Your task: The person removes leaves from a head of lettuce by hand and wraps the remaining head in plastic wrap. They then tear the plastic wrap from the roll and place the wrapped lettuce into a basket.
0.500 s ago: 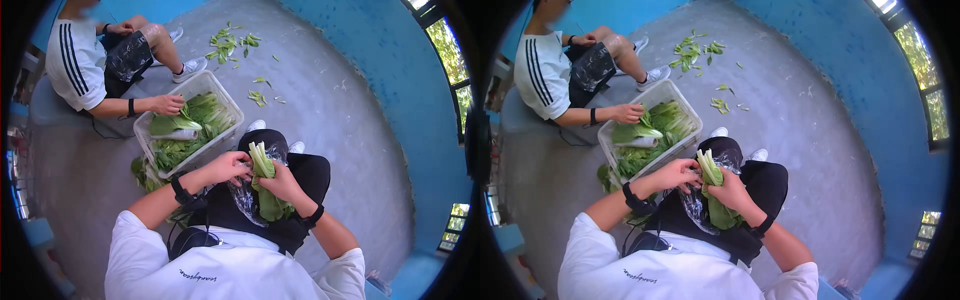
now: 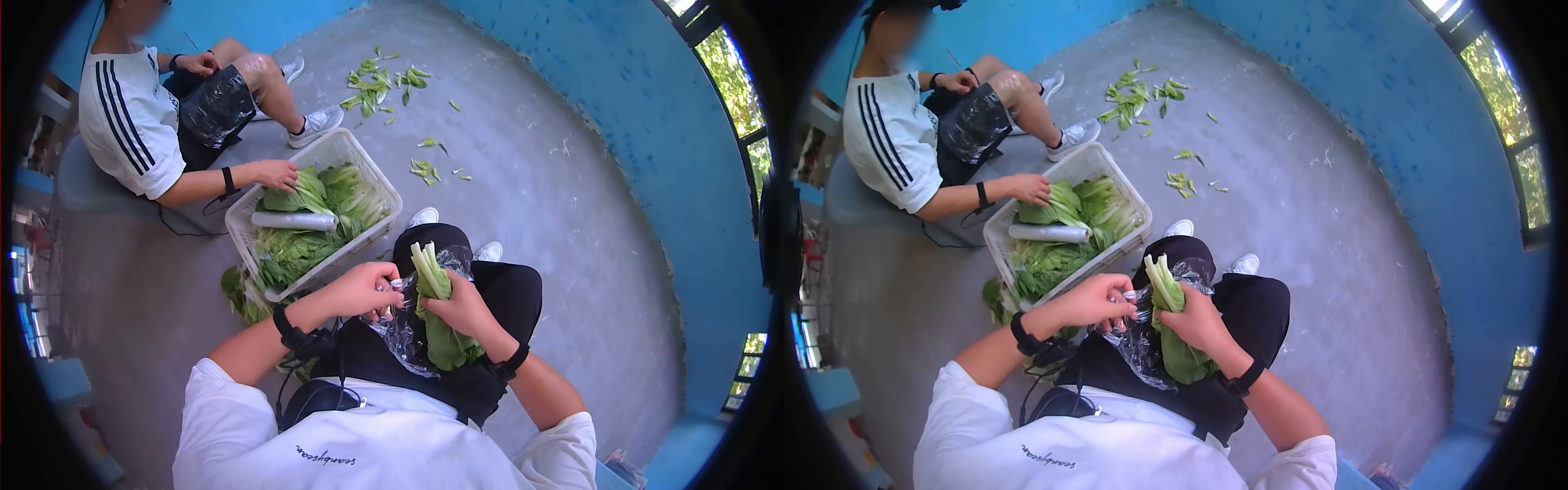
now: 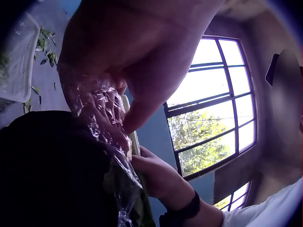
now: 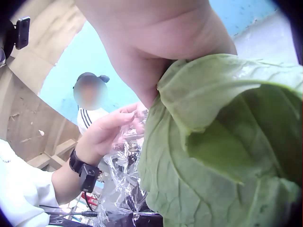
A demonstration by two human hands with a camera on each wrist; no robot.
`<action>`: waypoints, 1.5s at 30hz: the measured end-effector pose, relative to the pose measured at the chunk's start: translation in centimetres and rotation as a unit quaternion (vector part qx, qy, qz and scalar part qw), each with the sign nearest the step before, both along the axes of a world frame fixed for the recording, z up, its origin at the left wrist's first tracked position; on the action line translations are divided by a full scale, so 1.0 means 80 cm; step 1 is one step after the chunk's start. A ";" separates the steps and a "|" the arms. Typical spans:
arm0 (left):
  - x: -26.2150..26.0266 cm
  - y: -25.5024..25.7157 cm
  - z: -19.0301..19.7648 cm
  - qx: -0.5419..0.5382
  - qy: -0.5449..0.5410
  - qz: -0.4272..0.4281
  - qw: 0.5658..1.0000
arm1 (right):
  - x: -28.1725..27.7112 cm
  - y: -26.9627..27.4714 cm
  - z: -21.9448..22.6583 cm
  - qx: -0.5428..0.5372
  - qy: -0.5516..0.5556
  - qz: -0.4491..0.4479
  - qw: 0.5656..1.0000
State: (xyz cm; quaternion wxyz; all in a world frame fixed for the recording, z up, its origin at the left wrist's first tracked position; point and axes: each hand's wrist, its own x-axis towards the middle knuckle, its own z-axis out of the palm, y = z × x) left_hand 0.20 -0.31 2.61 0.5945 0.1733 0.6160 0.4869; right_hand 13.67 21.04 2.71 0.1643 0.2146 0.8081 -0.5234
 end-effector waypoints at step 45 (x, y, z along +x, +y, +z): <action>0.061 0.049 0.017 0.100 0.313 0.066 0.942 | 0.028 -0.027 -0.026 0.076 0.092 0.049 0.992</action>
